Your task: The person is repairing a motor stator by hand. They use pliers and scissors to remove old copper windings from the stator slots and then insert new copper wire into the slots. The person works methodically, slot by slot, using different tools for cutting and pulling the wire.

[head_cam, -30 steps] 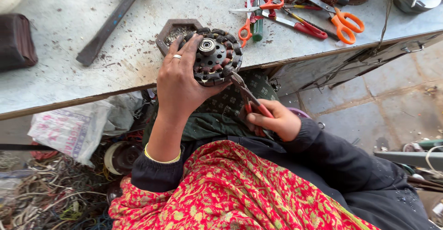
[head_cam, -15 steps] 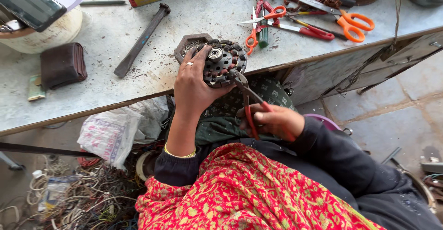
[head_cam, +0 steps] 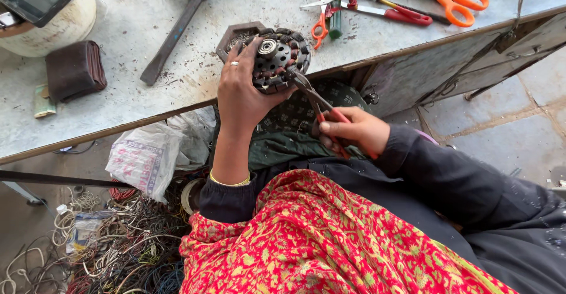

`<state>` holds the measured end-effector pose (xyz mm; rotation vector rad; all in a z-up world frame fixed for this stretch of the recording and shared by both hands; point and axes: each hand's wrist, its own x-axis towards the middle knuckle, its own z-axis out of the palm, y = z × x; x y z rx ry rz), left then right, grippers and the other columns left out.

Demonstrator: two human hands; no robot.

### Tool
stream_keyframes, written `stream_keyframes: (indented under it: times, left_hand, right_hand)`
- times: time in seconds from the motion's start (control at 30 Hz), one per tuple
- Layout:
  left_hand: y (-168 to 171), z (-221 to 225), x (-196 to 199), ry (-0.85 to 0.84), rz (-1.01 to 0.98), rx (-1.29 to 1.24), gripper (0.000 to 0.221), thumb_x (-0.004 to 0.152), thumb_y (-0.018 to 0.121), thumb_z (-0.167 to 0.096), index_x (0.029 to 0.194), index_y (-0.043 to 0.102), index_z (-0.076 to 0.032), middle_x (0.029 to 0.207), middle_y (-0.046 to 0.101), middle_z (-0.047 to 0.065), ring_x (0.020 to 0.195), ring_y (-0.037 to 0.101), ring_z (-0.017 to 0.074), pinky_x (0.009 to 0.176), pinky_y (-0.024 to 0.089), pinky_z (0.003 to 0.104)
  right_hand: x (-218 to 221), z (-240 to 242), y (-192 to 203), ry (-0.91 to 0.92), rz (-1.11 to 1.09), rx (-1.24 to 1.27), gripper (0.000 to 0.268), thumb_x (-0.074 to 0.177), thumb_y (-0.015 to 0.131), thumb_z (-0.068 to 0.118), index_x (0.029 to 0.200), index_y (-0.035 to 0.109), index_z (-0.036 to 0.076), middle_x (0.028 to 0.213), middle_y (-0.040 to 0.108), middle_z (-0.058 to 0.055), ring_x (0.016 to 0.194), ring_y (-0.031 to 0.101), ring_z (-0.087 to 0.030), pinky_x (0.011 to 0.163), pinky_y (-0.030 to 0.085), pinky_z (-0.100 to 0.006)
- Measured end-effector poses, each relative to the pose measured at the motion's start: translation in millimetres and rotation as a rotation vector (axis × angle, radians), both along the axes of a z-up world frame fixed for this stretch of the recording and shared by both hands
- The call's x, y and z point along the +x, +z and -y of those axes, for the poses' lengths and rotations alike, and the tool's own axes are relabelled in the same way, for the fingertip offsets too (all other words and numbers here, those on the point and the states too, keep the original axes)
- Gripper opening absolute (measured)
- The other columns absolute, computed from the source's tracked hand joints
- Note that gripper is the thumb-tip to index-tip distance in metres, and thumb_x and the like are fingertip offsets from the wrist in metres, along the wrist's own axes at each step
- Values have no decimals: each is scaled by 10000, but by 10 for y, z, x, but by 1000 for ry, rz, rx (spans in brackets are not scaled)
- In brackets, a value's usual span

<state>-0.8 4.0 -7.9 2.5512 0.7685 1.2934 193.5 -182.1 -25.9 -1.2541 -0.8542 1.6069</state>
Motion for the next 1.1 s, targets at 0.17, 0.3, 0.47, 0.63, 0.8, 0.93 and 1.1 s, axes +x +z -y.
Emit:
stream_keyframes:
  times: [0.17, 0.3, 0.47, 0.63, 0.8, 0.93, 1.1]
  left_hand:
    - [40, 12, -23, -9, -33, -32, 941, 671, 989, -493, 1428, 575, -115, 1359, 667, 95, 1342, 559, 427, 1088, 500, 506]
    - [59, 29, -35, -9, -60, -39, 952, 657, 992, -460, 1433, 572, -103, 1384, 667, 107, 1352, 545, 438, 1100, 483, 511]
    - [100, 51, -47, -36, -48, -48, 959, 682, 999, -431, 1456, 555, -79, 1410, 653, 105, 1387, 542, 429, 1169, 456, 520]
    - [120, 65, -66, -63, -51, -41, 956, 726, 1004, -441, 1465, 529, -64, 1443, 633, 114, 1418, 520, 447, 1193, 448, 519]
    - [182, 82, -71, -60, -80, -76, 951, 749, 989, -468, 1470, 526, -56, 1446, 638, 114, 1432, 514, 454, 1198, 449, 520]
    - [212, 101, -69, -49, -90, -74, 952, 747, 978, -496, 1464, 529, -59, 1446, 637, 116, 1428, 512, 457, 1195, 445, 516]
    - [226, 106, -67, -39, -80, -99, 958, 725, 973, -517, 1452, 535, -72, 1443, 635, 110, 1412, 527, 441, 1193, 450, 502]
  right_hand:
    - [-28, 27, -134, 8, 35, 21, 253, 959, 673, 245, 1080, 625, 28, 729, 608, -59, 587, 577, -135, 518, 478, -295]
    - [-19, 8, -109, 149, -324, 90, 313, 1058, 687, 238, 1197, 543, -3, 973, 613, -84, 865, 594, -168, 749, 475, -330]
    - [133, 60, 203, 249, -441, -149, 541, 921, 626, 327, 1363, 539, 27, 1202, 664, -142, 1061, 655, -223, 932, 508, -389]
    - [263, 24, 361, 239, -211, -292, 536, 922, 635, 337, 1349, 569, 21, 1164, 688, -127, 977, 631, -198, 842, 510, -381]
    - [294, -16, 260, 292, 151, -141, 543, 912, 702, 313, 1358, 596, 21, 1117, 647, -78, 993, 565, -119, 865, 482, -313]
    - [188, 63, 69, 248, 337, 105, 617, 913, 694, 337, 1412, 504, 29, 1217, 666, -72, 1145, 579, -143, 993, 463, -330]
    - [-29, 44, -261, 4, 968, 591, 680, 875, 736, 294, 1426, 457, 8, 1307, 579, -187, 1234, 544, -296, 1078, 428, -377]
